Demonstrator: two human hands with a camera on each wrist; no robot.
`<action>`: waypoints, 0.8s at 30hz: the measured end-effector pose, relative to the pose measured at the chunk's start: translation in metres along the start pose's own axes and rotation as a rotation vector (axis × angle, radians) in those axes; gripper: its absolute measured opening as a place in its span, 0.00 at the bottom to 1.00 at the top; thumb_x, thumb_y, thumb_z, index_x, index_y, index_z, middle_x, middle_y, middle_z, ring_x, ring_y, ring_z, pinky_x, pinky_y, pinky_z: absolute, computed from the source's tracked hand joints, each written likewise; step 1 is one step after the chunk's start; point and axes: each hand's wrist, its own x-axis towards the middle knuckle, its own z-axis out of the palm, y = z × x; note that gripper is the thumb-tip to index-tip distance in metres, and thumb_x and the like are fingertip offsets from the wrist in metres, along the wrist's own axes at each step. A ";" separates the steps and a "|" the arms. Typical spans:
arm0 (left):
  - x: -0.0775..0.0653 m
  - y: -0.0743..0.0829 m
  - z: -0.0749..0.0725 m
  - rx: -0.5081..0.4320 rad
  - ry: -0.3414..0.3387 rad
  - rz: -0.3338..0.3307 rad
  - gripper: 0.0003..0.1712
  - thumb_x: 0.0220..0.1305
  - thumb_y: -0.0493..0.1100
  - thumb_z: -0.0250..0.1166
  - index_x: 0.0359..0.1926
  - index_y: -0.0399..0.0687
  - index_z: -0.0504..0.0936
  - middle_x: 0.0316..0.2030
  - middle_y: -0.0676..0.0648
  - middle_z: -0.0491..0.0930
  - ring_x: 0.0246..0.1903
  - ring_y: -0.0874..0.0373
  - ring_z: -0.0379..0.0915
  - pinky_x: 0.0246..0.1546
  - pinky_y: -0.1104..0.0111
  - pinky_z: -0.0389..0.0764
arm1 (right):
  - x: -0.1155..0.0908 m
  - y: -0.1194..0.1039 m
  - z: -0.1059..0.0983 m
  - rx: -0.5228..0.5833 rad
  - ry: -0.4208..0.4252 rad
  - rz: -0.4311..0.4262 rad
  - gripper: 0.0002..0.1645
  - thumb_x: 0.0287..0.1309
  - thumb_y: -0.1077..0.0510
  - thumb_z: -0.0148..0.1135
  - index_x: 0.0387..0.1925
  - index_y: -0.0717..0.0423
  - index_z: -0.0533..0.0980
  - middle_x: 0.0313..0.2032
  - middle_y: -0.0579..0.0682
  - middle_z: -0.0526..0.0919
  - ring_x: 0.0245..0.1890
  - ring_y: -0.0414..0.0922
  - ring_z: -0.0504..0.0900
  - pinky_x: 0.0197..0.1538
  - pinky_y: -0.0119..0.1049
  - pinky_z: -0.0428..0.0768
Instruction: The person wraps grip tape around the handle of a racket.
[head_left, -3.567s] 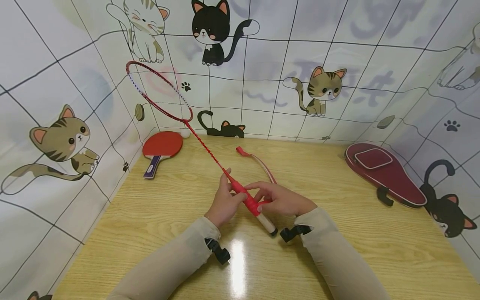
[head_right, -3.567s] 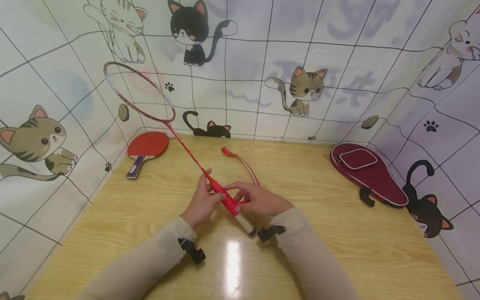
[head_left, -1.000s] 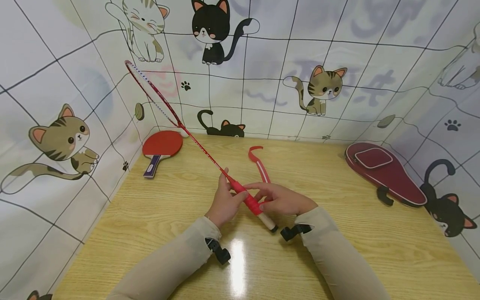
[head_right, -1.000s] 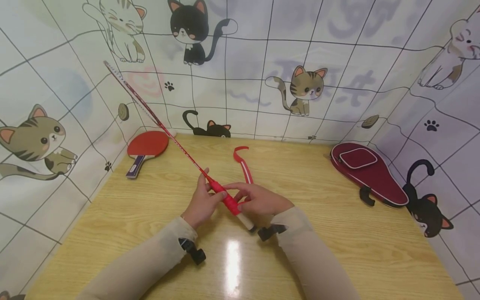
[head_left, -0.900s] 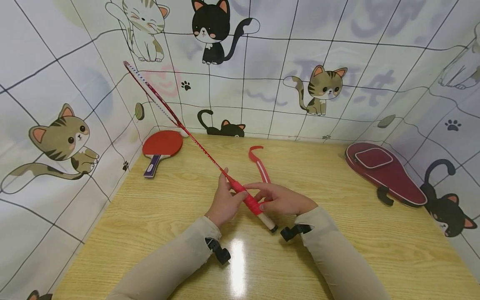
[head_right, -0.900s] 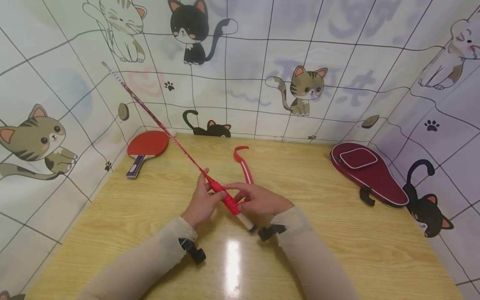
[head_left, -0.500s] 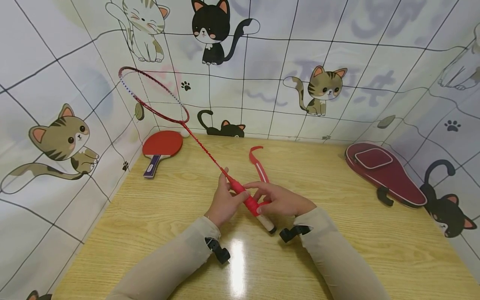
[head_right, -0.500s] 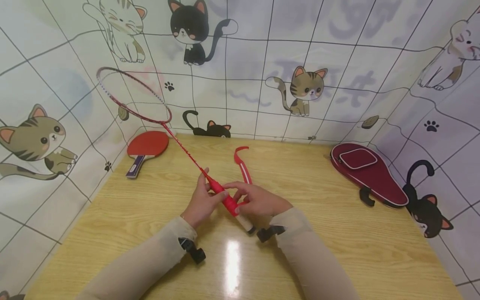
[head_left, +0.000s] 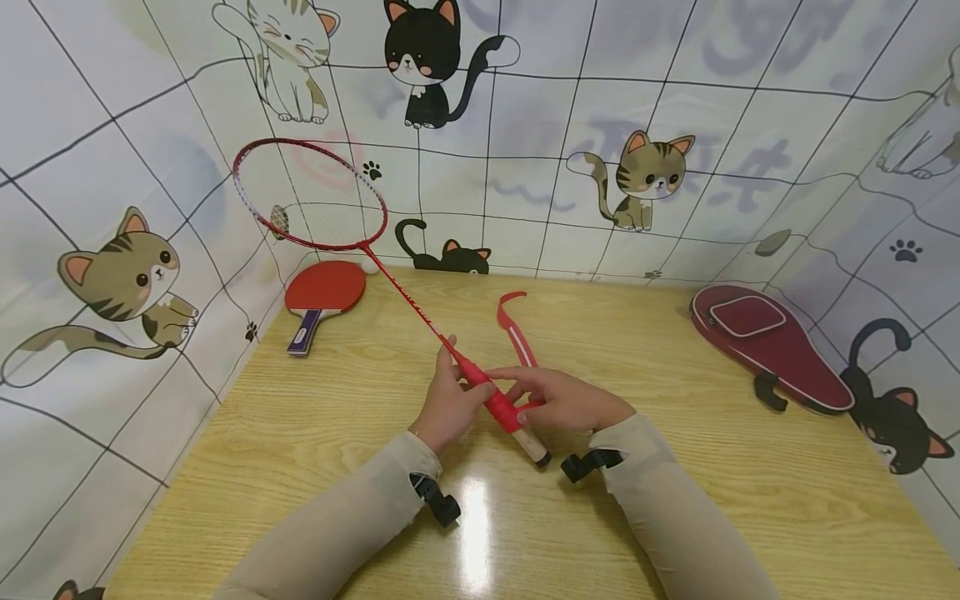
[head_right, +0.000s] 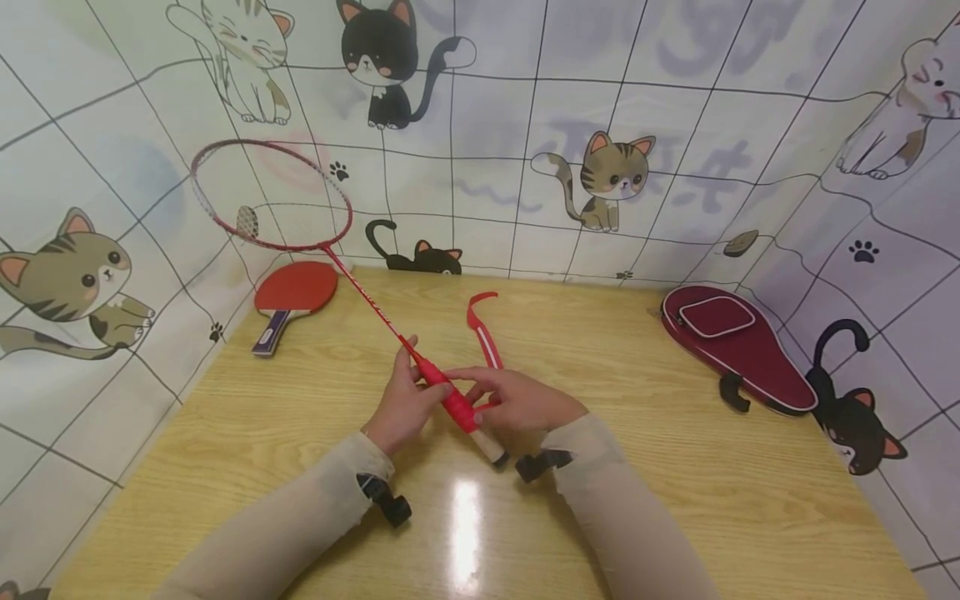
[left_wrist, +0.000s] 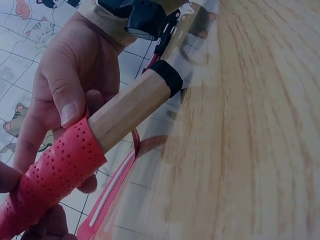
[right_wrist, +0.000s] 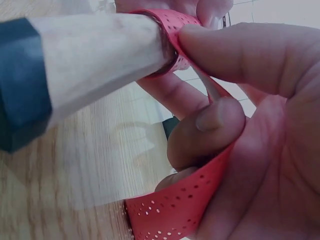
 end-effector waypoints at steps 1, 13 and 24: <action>0.000 0.000 0.000 -0.005 -0.001 0.002 0.56 0.68 0.38 0.68 0.84 0.59 0.42 0.57 0.39 0.78 0.47 0.47 0.81 0.44 0.63 0.82 | 0.000 0.000 0.000 0.007 -0.005 -0.002 0.45 0.70 0.62 0.66 0.79 0.27 0.62 0.55 0.47 0.86 0.40 0.49 0.89 0.46 0.40 0.84; 0.000 0.000 -0.001 0.013 -0.001 0.022 0.57 0.66 0.39 0.69 0.84 0.58 0.42 0.56 0.38 0.79 0.44 0.48 0.81 0.43 0.64 0.81 | 0.003 0.003 0.003 0.022 0.027 0.024 0.45 0.67 0.62 0.67 0.77 0.27 0.63 0.51 0.47 0.85 0.38 0.49 0.88 0.49 0.45 0.84; -0.001 0.000 -0.002 0.039 -0.025 0.031 0.59 0.67 0.40 0.71 0.85 0.58 0.40 0.55 0.40 0.80 0.44 0.49 0.82 0.41 0.64 0.81 | 0.003 0.003 0.004 0.002 0.035 0.028 0.45 0.66 0.61 0.70 0.77 0.31 0.64 0.50 0.48 0.84 0.41 0.49 0.87 0.50 0.45 0.84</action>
